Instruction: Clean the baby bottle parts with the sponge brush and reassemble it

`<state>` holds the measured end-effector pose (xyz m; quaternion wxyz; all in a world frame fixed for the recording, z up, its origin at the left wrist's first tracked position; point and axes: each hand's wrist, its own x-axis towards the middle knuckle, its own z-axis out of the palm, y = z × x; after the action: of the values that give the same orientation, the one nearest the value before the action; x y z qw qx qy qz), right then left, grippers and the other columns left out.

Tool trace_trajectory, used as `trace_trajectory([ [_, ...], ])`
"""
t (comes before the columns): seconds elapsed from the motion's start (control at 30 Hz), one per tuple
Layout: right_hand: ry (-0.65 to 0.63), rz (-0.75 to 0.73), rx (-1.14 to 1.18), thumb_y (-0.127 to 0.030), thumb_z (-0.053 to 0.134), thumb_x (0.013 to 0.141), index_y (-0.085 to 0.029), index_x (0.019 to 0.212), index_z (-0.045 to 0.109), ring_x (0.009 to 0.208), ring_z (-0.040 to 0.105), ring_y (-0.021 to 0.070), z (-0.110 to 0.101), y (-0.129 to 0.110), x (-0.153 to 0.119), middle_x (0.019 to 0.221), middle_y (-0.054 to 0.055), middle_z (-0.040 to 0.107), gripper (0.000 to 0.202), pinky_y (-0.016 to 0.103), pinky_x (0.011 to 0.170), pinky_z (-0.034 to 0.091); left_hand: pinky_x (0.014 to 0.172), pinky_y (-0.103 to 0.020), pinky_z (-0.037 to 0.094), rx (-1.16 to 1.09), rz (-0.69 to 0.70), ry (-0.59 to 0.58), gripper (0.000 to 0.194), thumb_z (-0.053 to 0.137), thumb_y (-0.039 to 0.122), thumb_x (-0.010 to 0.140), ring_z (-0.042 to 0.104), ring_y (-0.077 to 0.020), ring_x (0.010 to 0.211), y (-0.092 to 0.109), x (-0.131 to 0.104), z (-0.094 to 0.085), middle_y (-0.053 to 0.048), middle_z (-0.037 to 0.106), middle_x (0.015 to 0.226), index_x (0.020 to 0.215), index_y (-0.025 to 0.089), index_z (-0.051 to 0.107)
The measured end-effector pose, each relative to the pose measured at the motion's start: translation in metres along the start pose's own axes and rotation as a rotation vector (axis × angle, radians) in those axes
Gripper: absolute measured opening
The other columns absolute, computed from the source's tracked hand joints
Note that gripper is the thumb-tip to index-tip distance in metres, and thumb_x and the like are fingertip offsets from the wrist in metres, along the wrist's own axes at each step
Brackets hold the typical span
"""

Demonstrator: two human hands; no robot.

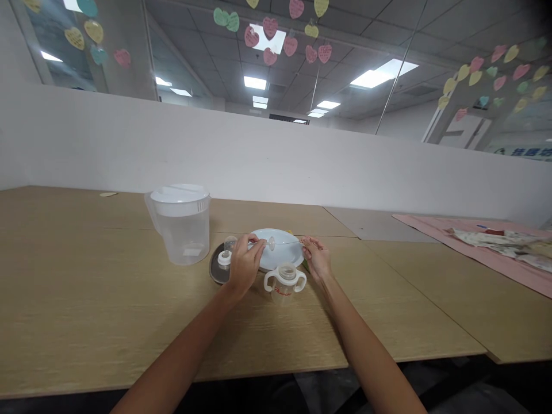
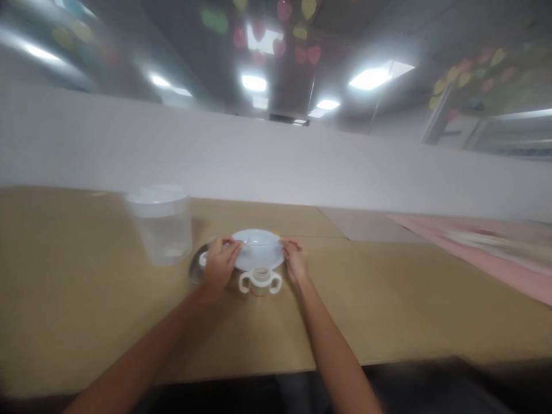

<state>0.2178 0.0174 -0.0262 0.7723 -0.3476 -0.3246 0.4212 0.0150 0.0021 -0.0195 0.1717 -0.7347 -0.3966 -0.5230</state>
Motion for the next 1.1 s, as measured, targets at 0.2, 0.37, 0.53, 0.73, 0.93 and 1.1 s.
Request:
trace_trajectory([
  [0.2, -0.021, 0.021, 0.034, -0.027, 0.082, 0.046, -0.015, 0.068, 0.063, 0.047, 0.047, 0.0044, 0.005, -0.002, -0.004, 0.065, 0.0, 0.064, 0.031, 0.015, 0.036, 0.031, 0.077, -0.031, 0.039, 0.074, 0.031, 0.026, 0.018, 0.047, 0.021, 0.089, 0.052, -0.0177, 0.084, 0.0, 0.002, -0.001, -0.005, 0.058, 0.09, 0.09, 0.021, 0.066],
  [0.37, -0.037, 0.054, 0.026, -0.028, 0.084, 0.044, -0.014, 0.065, 0.064, 0.047, 0.045, 0.003, 0.005, -0.002, -0.005, 0.067, 0.002, 0.066, 0.033, 0.013, 0.036, 0.03, 0.076, -0.03, 0.038, 0.116, 0.063, 0.004, 0.021, 0.045, 0.019, 0.089, 0.052, -0.0171, 0.083, 0.003, 0.002, -0.004, -0.005, 0.058, 0.089, 0.087, 0.02, 0.065],
  [0.53, -0.082, 0.039, -0.039, -0.03, 0.085, 0.044, -0.014, 0.066, 0.064, 0.044, 0.046, 0.005, 0.008, -0.002, -0.008, 0.067, 0.004, 0.068, 0.034, 0.017, 0.035, 0.031, 0.075, -0.031, 0.039, 0.122, 0.078, -0.041, 0.026, 0.039, 0.02, 0.091, 0.052, -0.0177, 0.084, 0.003, 0.0, -0.001, -0.006, 0.059, 0.09, 0.091, 0.02, 0.065],
  [0.73, -0.145, 0.039, -0.119, -0.03, 0.085, 0.044, -0.015, 0.063, 0.065, 0.043, 0.047, 0.006, 0.011, -0.002, -0.013, 0.064, 0.004, 0.068, 0.031, 0.018, 0.039, 0.034, 0.078, -0.029, 0.044, 0.015, 0.043, -0.048, 0.026, 0.037, 0.023, 0.093, 0.052, -0.0161, 0.086, 0.006, -0.002, 0.001, -0.006, 0.057, 0.091, 0.094, 0.018, 0.063],
  [0.93, -0.257, 0.018, -0.313, -0.034, 0.083, 0.052, -0.015, 0.068, 0.072, 0.054, 0.057, 0.0129, 0.006, 0.0, -0.011, 0.058, 0.004, 0.067, 0.027, 0.023, 0.051, 0.044, 0.078, -0.029, 0.046, -0.105, 0.032, -0.092, 0.028, 0.035, 0.026, 0.093, 0.053, -0.0157, 0.088, 0.01, -0.001, 0.0, -0.006, 0.056, 0.092, 0.095, 0.018, 0.062],
  [1.1, -0.312, -0.036, -0.383, -0.031, 0.082, 0.052, -0.019, 0.065, 0.073, 0.072, 0.063, 0.0176, 0.004, 0.0, -0.01, 0.074, 0.006, 0.071, 0.02, 0.028, 0.07, 0.049, 0.074, -0.025, 0.045, -0.042, 0.083, -0.054, 0.027, 0.037, 0.025, 0.093, 0.054, -0.0147, 0.086, 0.005, 0.0, 0.002, -0.006, 0.057, 0.093, 0.098, 0.018, 0.062],
])
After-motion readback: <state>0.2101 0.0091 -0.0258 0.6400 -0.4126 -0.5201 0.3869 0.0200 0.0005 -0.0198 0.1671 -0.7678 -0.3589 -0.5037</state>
